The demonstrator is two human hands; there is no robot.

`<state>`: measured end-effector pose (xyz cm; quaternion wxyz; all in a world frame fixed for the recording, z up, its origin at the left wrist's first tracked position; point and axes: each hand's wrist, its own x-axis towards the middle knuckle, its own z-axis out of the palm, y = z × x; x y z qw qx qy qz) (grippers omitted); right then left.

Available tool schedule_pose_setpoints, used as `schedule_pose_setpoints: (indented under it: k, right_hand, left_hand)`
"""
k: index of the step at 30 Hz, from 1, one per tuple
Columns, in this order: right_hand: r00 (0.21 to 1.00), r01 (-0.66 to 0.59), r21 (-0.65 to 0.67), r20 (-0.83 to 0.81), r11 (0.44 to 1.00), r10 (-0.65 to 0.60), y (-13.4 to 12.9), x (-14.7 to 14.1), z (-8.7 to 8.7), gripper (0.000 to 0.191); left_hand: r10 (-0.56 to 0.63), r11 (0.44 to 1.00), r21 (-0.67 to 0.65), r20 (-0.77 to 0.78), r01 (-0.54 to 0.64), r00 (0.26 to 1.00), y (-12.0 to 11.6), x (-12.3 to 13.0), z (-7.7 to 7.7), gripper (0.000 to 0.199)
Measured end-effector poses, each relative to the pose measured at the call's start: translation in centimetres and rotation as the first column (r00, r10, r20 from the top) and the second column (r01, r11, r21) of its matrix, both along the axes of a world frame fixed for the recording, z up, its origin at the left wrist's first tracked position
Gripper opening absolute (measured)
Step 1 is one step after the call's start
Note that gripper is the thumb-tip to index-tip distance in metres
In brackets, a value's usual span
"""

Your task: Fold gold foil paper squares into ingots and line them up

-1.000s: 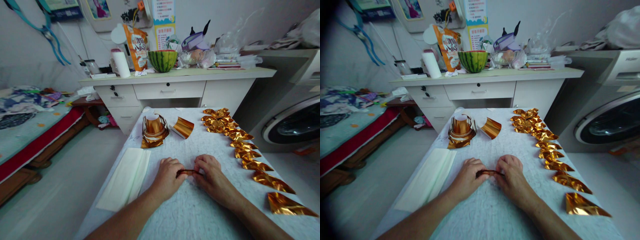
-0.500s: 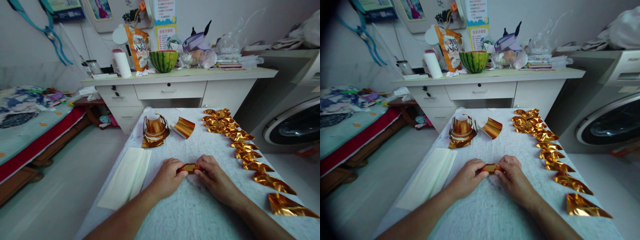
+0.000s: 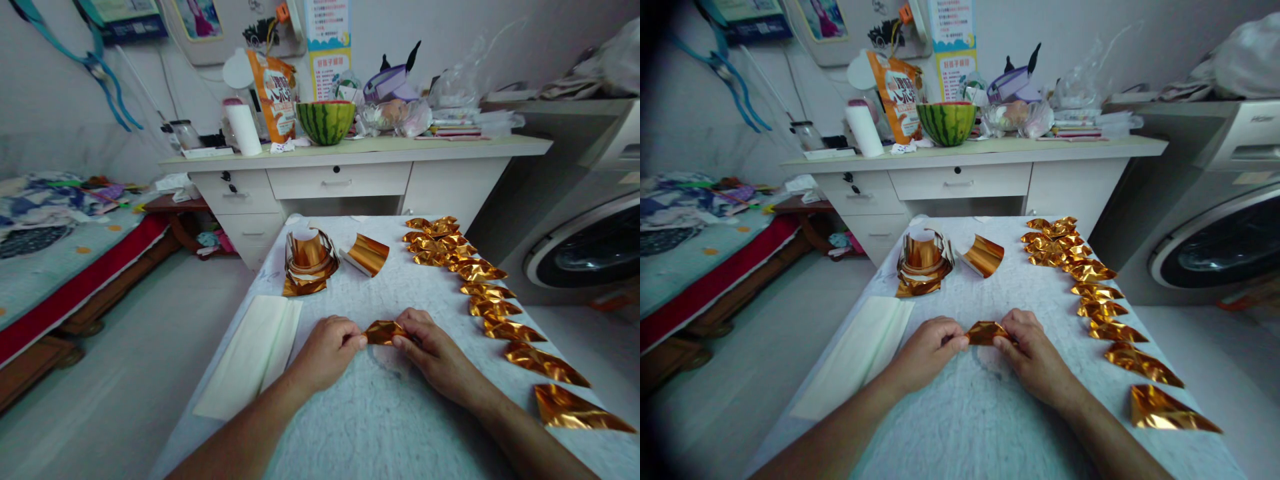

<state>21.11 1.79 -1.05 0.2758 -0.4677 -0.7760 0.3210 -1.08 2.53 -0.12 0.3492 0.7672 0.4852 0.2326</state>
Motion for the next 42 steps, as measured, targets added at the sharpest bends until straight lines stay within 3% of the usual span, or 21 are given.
schedule_pose_setpoints:
  k: [10,15,22,32,42]
  right_hand:
    - [1.000,-0.018,-0.021,-0.026,1.000,0.017,0.1,0.1,0.1,0.027]
    - [1.000,-0.009,-0.025,-0.023,1.000,0.008,-0.1,0.1,0.5,0.026]
    - [0.998,-0.052,-0.022,-0.042,0.998,0.051,-0.6,-0.6,1.0,0.026]
    - [0.988,-0.035,-0.033,-0.154,0.999,0.030,-0.7,-0.9,1.0,0.028]
    - [0.984,-0.048,-0.050,-0.172,0.998,0.039,-1.0,-1.2,1.3,0.029]
  left_hand:
    - [-0.092,0.995,0.024,-0.006,0.092,0.996,-0.2,-0.2,0.3,0.024]
    - [-0.029,0.998,0.057,0.059,0.026,0.998,-0.5,0.1,0.4,0.016]
    - [0.033,0.999,-0.032,0.259,-0.026,0.965,-0.8,1.0,0.2,0.019]
    - [0.049,0.999,-0.027,0.307,-0.043,0.950,-1.1,1.3,0.2,0.012]
    - [0.008,1.000,0.002,0.287,-0.008,0.958,-1.2,1.3,0.5,0.018]
